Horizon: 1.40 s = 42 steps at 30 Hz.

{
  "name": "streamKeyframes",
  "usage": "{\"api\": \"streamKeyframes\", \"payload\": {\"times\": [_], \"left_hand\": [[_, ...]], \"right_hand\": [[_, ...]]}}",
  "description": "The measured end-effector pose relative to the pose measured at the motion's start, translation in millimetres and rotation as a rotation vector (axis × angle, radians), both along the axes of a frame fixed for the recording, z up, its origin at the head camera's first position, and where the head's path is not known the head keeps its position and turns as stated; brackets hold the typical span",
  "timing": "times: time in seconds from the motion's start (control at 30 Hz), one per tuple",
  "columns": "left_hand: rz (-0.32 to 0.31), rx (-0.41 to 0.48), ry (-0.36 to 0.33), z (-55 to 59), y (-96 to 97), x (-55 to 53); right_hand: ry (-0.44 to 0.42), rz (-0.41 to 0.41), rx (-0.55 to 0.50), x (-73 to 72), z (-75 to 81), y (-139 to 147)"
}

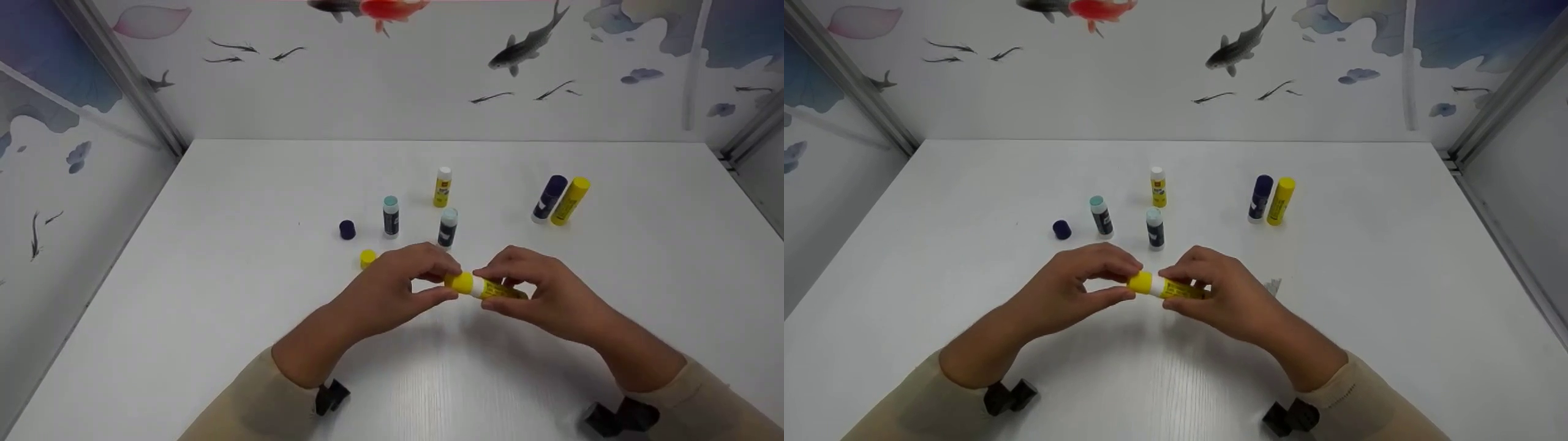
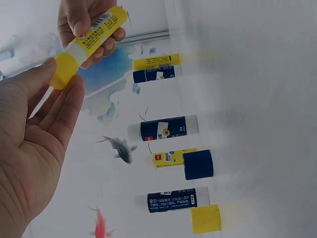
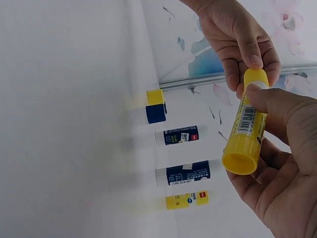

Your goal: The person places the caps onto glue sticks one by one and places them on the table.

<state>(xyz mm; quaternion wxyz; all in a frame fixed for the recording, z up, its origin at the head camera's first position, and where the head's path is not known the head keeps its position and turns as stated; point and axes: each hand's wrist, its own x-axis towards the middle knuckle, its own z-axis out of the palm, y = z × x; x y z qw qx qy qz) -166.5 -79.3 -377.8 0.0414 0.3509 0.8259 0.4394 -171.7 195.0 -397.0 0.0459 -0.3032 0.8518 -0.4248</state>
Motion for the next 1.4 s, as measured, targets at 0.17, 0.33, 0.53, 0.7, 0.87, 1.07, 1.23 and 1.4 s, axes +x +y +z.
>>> {"api": "streamKeyframes", "payload": {"times": [0.17, 0.33, 0.53, 0.7, 0.87, 1.07, 1.23, 1.4], "left_hand": [[-0.006, -0.02, 0.007, -1.1, 0.4, 0.0], [-0.01, -0.035, 0.008, -1.8, 0.8, 0.1], [-0.029, -0.025, 0.008, -2.6, 0.6, 0.4], [-0.038, -0.017, 0.001, -3.2, 0.5, 0.6], [-0.043, -0.013, -0.021, -4.5, 0.7, 0.1], [-0.042, -0.026, -0.029, -5.1, 1.2, 0.1], [-0.06, -0.009, -0.017, -5.4, 1.6, 0.0], [-0.069, 0.004, -0.001, -6.6, 2.1, 0.2]], "right_hand": [[0.007, -0.005, 0.026, 1.6, 2.1, -1], [0.01, -0.01, 0.043, 3.6, 3.5, -2], [0.023, -0.002, 0.024, 5.5, 2.9, -2], [0.053, 0.022, 0.004, 6.2, 2.5, -2], [0.069, 0.035, -0.003, 7.1, 3.2, -2], [0.047, 0.019, 0.022, 8.4, 5.5, -3], [0.04, 0.019, 0.039, 10.2, 7.0, -3], [0.038, 0.02, 0.038, 11.3, 7.7, -3]]}}
